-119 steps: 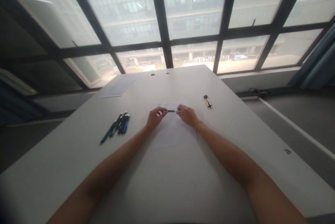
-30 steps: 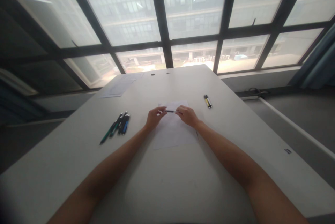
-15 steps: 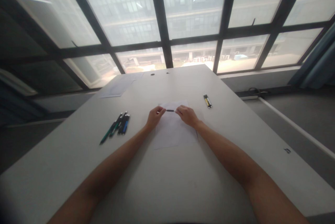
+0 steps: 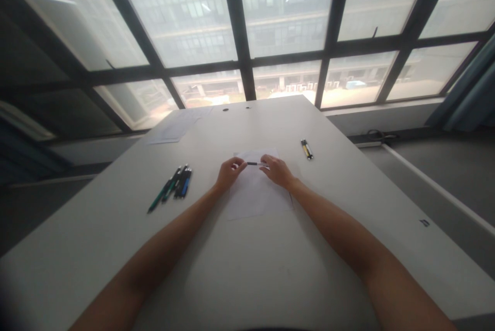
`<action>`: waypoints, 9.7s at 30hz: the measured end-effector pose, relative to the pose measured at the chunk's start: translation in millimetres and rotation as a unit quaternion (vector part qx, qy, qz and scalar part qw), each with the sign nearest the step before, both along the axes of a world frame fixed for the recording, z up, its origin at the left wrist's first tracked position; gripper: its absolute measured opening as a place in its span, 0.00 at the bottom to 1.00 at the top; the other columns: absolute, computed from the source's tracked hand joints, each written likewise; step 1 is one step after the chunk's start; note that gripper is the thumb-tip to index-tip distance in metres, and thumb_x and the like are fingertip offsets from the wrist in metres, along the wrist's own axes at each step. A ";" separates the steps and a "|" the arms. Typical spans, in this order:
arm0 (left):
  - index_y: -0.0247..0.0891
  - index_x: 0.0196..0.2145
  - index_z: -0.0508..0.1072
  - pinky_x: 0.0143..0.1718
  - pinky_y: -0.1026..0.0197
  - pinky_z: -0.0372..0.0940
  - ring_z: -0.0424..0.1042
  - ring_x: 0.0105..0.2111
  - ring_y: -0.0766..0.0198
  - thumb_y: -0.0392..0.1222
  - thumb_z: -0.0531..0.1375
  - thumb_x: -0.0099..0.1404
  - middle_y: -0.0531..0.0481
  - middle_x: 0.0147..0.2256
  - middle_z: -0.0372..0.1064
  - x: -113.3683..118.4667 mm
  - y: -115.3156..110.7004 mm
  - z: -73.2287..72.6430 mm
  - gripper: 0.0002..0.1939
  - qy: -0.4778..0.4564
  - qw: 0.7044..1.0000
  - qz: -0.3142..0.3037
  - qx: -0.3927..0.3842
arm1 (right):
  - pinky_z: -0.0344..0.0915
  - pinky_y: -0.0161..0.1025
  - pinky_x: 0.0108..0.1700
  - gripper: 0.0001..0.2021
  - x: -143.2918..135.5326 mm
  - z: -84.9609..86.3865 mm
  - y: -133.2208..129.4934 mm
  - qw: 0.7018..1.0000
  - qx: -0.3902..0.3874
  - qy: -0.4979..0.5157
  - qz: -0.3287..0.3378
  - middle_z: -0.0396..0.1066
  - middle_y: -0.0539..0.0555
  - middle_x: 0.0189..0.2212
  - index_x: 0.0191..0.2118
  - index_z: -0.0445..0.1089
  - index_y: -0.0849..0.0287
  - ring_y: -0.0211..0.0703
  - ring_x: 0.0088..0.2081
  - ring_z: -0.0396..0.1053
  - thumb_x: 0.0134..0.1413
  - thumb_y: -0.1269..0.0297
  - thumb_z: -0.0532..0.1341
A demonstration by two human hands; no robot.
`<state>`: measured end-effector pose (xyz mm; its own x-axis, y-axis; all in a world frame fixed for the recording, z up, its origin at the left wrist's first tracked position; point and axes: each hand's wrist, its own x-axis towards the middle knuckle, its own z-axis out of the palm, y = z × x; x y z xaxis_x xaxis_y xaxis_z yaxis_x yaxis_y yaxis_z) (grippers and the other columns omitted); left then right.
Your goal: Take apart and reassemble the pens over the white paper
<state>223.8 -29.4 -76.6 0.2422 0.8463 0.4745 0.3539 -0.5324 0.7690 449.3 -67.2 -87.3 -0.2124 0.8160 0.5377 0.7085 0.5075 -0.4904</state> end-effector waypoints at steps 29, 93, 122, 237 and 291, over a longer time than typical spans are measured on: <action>0.36 0.27 0.75 0.28 0.64 0.58 0.64 0.25 0.67 0.57 0.59 0.64 0.53 0.25 0.71 -1.3 4.4 -5.6 0.20 0.054 0.998 -0.006 -0.020 | 0.59 0.35 0.37 0.04 -1.3 3.0 -1.9 1.000 -0.019 -0.018 -0.001 0.75 0.52 0.36 0.39 0.70 0.55 0.41 0.35 0.70 0.59 0.64 0.64; 0.42 0.33 0.81 0.36 0.57 0.65 0.72 0.33 0.61 0.50 0.67 0.59 0.48 0.32 0.77 -8.8 -4.1 21.8 0.09 0.039 0.996 -0.036 0.065 | 0.57 0.33 0.34 0.12 2.9 24.6 12.6 0.992 -0.105 0.006 0.073 0.73 0.50 0.25 0.31 0.74 0.59 0.38 0.29 0.68 0.63 0.67 0.55; 0.38 0.32 0.79 0.37 0.58 0.67 0.73 0.31 0.61 0.42 0.64 0.61 0.49 0.30 0.76 55.5 11.5 24.9 0.05 0.094 0.994 -0.023 0.058 | 0.68 0.45 0.42 0.22 27.1 44.1 37.1 0.742 -0.243 0.619 0.090 0.69 0.51 0.27 0.31 0.61 0.53 0.45 0.37 0.70 0.58 0.38 0.55; 0.47 0.64 0.59 0.52 0.54 0.67 0.73 0.44 0.60 0.51 0.62 0.65 0.45 0.49 0.71 34.7 -8.6 7.4 0.33 0.141 0.968 -0.178 0.111 | 0.58 0.31 0.23 0.20 7.0 20.5 18.1 0.788 -0.121 0.600 0.067 0.72 0.49 0.32 0.49 0.70 0.55 0.32 0.23 0.62 0.48 0.62 0.58; 0.42 0.53 0.69 0.43 0.59 0.69 0.73 0.39 0.65 0.36 0.56 0.68 0.50 0.38 0.75 36.4 3.7 -1.1 0.16 0.102 0.980 -0.076 0.152 | 0.64 0.49 0.51 0.26 149.6 -17.1 42.8 0.910 -0.158 -0.019 -0.382 0.74 0.59 0.48 0.55 0.70 0.55 0.57 0.51 0.68 0.51 0.51 0.64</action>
